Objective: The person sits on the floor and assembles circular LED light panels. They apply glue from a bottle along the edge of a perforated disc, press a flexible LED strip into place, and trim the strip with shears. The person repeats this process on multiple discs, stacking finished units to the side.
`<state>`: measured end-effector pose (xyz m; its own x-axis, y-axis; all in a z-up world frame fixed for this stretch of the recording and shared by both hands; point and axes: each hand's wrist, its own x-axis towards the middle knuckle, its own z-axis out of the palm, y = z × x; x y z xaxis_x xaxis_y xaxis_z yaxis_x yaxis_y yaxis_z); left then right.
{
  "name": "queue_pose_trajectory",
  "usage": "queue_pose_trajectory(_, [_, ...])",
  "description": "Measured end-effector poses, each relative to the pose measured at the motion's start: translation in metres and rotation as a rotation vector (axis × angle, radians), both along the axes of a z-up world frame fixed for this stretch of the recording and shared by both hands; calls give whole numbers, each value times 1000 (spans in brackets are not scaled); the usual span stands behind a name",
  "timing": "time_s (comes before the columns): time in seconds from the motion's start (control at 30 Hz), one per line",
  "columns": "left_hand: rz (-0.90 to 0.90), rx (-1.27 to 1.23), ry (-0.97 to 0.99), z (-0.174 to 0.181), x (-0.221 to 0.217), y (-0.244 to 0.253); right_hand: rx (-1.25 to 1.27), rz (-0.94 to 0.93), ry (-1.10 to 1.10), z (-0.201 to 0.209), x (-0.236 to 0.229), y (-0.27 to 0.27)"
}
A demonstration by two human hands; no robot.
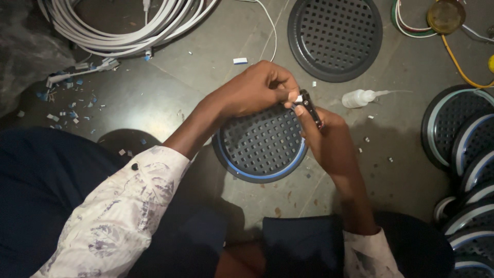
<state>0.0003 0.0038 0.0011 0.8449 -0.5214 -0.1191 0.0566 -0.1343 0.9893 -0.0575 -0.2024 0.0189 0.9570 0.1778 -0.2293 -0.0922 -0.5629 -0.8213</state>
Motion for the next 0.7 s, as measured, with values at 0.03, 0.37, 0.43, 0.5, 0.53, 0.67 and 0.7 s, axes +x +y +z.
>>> queue_pose_trajectory(0.03, [-15, -23, -12, 0, 0, 0, 42, 5, -6, -1, 0, -1])
queue_pose_trajectory(0.37, [11, 134, -52, 2, 4, 9, -508, 54, -466, -14, -7, -28])
queue_pose_trajectory(0.43, [-41, 104, -122, 6, 7, 17, -674, 35, -298, -14, -11, -33])
queue_pose_trajectory(0.5, [3, 286, -127, 11, 8, 24, -774, 28, -254, -14, -15, -35])
queue_pose_trajectory(0.53, [26, 380, -128, 14, 8, 27, -790, 31, -296, -14, -17, -34])
queue_pose_trajectory(0.67, [56, 539, -28, 20, 7, 32, -755, 63, -547, -10, -17, -28])
queue_pose_trajectory(0.7, [63, 572, -25, 21, 7, 33, -730, 68, -563, -9, -16, -26])
